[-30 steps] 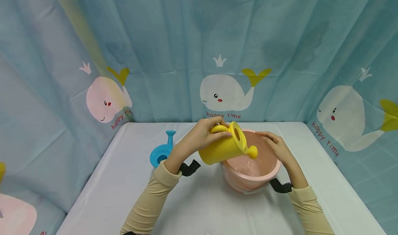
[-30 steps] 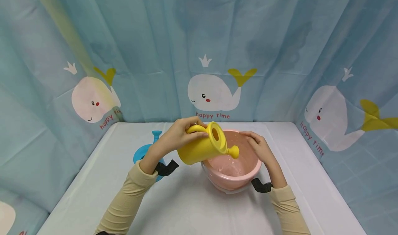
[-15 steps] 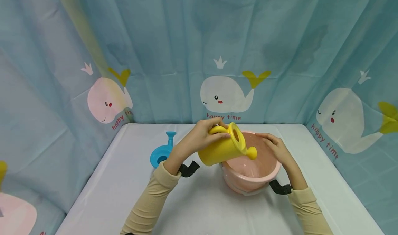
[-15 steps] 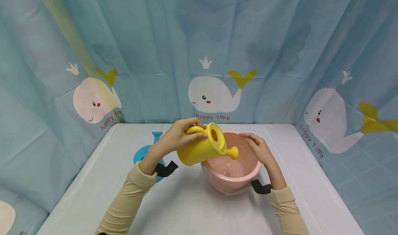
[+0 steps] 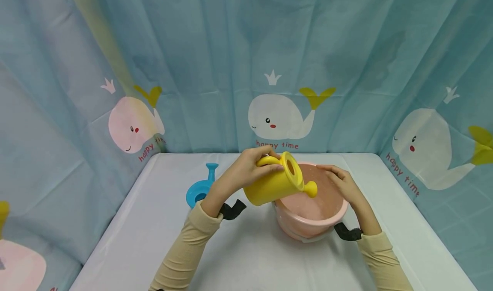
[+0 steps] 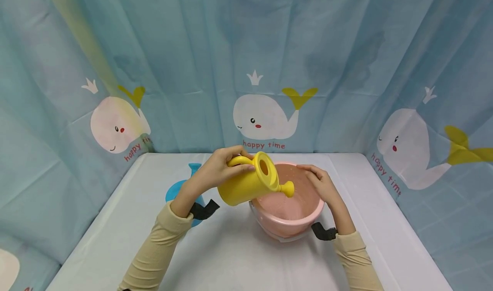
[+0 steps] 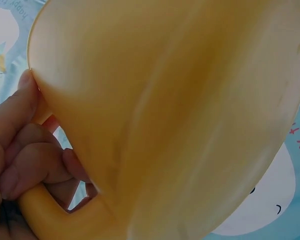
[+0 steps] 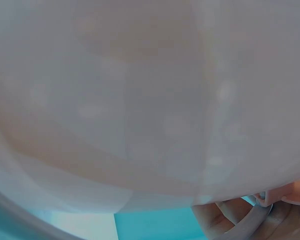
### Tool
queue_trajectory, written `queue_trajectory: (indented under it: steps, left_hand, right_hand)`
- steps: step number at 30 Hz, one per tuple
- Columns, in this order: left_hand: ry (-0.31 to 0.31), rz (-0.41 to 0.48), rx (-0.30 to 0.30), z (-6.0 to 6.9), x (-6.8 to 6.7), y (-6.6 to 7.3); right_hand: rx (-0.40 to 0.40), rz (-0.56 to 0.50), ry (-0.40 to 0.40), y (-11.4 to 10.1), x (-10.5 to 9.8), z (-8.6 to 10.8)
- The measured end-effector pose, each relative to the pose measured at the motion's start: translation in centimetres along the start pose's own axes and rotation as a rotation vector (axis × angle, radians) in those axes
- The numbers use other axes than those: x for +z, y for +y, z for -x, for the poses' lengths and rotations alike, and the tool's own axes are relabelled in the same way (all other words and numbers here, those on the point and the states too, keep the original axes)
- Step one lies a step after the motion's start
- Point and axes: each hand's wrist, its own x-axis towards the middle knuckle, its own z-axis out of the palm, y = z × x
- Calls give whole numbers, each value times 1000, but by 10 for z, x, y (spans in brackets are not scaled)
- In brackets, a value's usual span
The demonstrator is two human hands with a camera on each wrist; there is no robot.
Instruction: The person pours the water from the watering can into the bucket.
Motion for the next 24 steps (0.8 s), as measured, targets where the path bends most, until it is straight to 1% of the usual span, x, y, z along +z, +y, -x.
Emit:
queue_trajectory:
  steps: [6,11,15,24]
  left_hand:
    - [-3,9,-15,1,-1,-2]
    - [4,15,-10,4,-4,-1]
    - [13,24,-13,6,-6,-2]
    - [10,16,-22,8,-10,-4]
  right_hand:
    - [11,14,4,0,0,0]
    - [0,14,10,0,0,0]
    - [9,22,5,1,-1,-1]
    - [12,4,6,3,0,-1]
